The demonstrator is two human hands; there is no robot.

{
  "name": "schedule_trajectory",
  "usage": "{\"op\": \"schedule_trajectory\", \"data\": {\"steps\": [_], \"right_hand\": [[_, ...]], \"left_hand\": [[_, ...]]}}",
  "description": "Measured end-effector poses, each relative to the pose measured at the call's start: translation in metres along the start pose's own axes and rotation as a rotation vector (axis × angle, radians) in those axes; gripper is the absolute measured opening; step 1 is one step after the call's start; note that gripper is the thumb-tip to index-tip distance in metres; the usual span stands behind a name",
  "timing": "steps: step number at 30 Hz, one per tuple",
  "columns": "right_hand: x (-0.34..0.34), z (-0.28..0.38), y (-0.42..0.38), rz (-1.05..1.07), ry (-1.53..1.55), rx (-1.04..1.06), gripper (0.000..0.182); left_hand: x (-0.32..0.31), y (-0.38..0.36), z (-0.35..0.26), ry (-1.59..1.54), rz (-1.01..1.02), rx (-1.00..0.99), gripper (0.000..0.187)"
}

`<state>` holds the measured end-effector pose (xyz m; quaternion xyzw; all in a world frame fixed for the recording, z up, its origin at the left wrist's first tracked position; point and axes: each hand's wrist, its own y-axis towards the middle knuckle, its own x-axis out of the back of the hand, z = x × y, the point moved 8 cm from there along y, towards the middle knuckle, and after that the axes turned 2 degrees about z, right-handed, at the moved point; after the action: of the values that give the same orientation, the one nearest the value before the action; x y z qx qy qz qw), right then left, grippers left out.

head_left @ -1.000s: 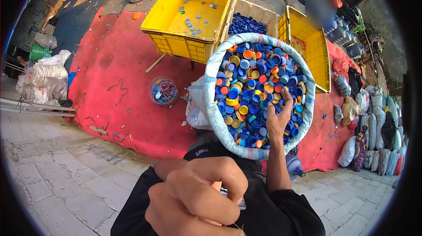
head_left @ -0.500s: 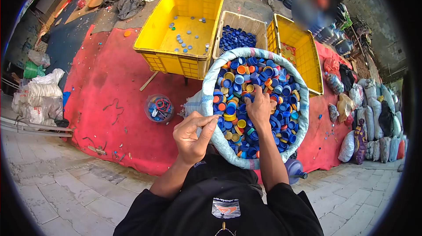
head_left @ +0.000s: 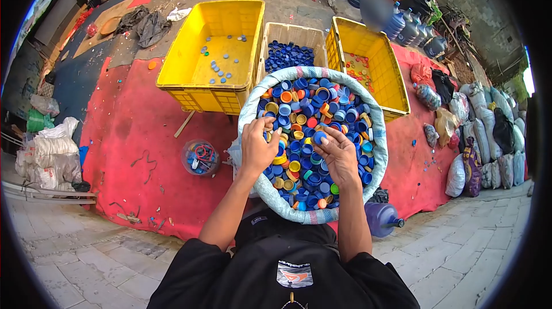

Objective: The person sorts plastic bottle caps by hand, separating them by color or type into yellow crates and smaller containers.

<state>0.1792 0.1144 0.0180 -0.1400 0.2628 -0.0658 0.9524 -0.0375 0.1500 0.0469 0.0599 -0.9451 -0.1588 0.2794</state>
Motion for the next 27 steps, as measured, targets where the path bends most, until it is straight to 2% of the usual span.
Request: {"op": "schedule_trajectory", "data": {"steps": [1,5,9,10,12,16,20,21,24,26,27], "right_hand": [[0.005,0.0,-0.003,0.002,0.026,-0.002,0.041],[0.023,0.003,-0.014,-0.015,-0.028,0.048,0.04],[0.031,0.024,-0.032,-0.094,-0.829,0.133,0.042],[0.03,0.03,-0.035,-0.103,-1.015,0.211,0.043],[0.029,0.039,-0.043,-0.148,-1.156,0.368,0.041],[0.029,0.04,-0.043,-0.114,-1.216,0.441,0.04],[0.02,0.039,-0.036,-0.041,-1.202,0.472,0.039],[0.014,0.04,-0.033,-0.022,-1.184,0.462,0.038],[0.002,0.042,-0.02,0.021,-1.195,0.523,0.036],[-0.007,0.04,-0.005,0.046,-1.248,0.544,0.035],[-0.009,0.035,0.006,0.069,-1.27,0.584,0.036]], "left_hand": [[-0.01,0.004,0.003,0.078,0.05,-0.001,0.033],[-0.034,0.019,-0.002,0.292,0.021,-0.093,0.045],[-0.047,0.032,-0.008,0.459,-0.034,-0.1,0.055],[-0.052,0.036,-0.006,0.488,-0.018,-0.074,0.055],[-0.058,0.039,-0.004,0.542,0.016,-0.017,0.054],[-0.067,0.045,0.0,0.572,0.049,-0.013,0.049],[-0.067,0.044,0.008,0.519,-0.017,-0.092,0.046],[-0.06,0.043,0.007,0.462,-0.044,-0.067,0.042],[-0.043,0.035,0.022,-0.095,-0.056,0.136,0.035],[-0.04,0.018,0.033,-0.635,0.027,0.432,0.024],[-0.036,0.01,0.03,-0.901,0.019,0.512,0.022]]}}
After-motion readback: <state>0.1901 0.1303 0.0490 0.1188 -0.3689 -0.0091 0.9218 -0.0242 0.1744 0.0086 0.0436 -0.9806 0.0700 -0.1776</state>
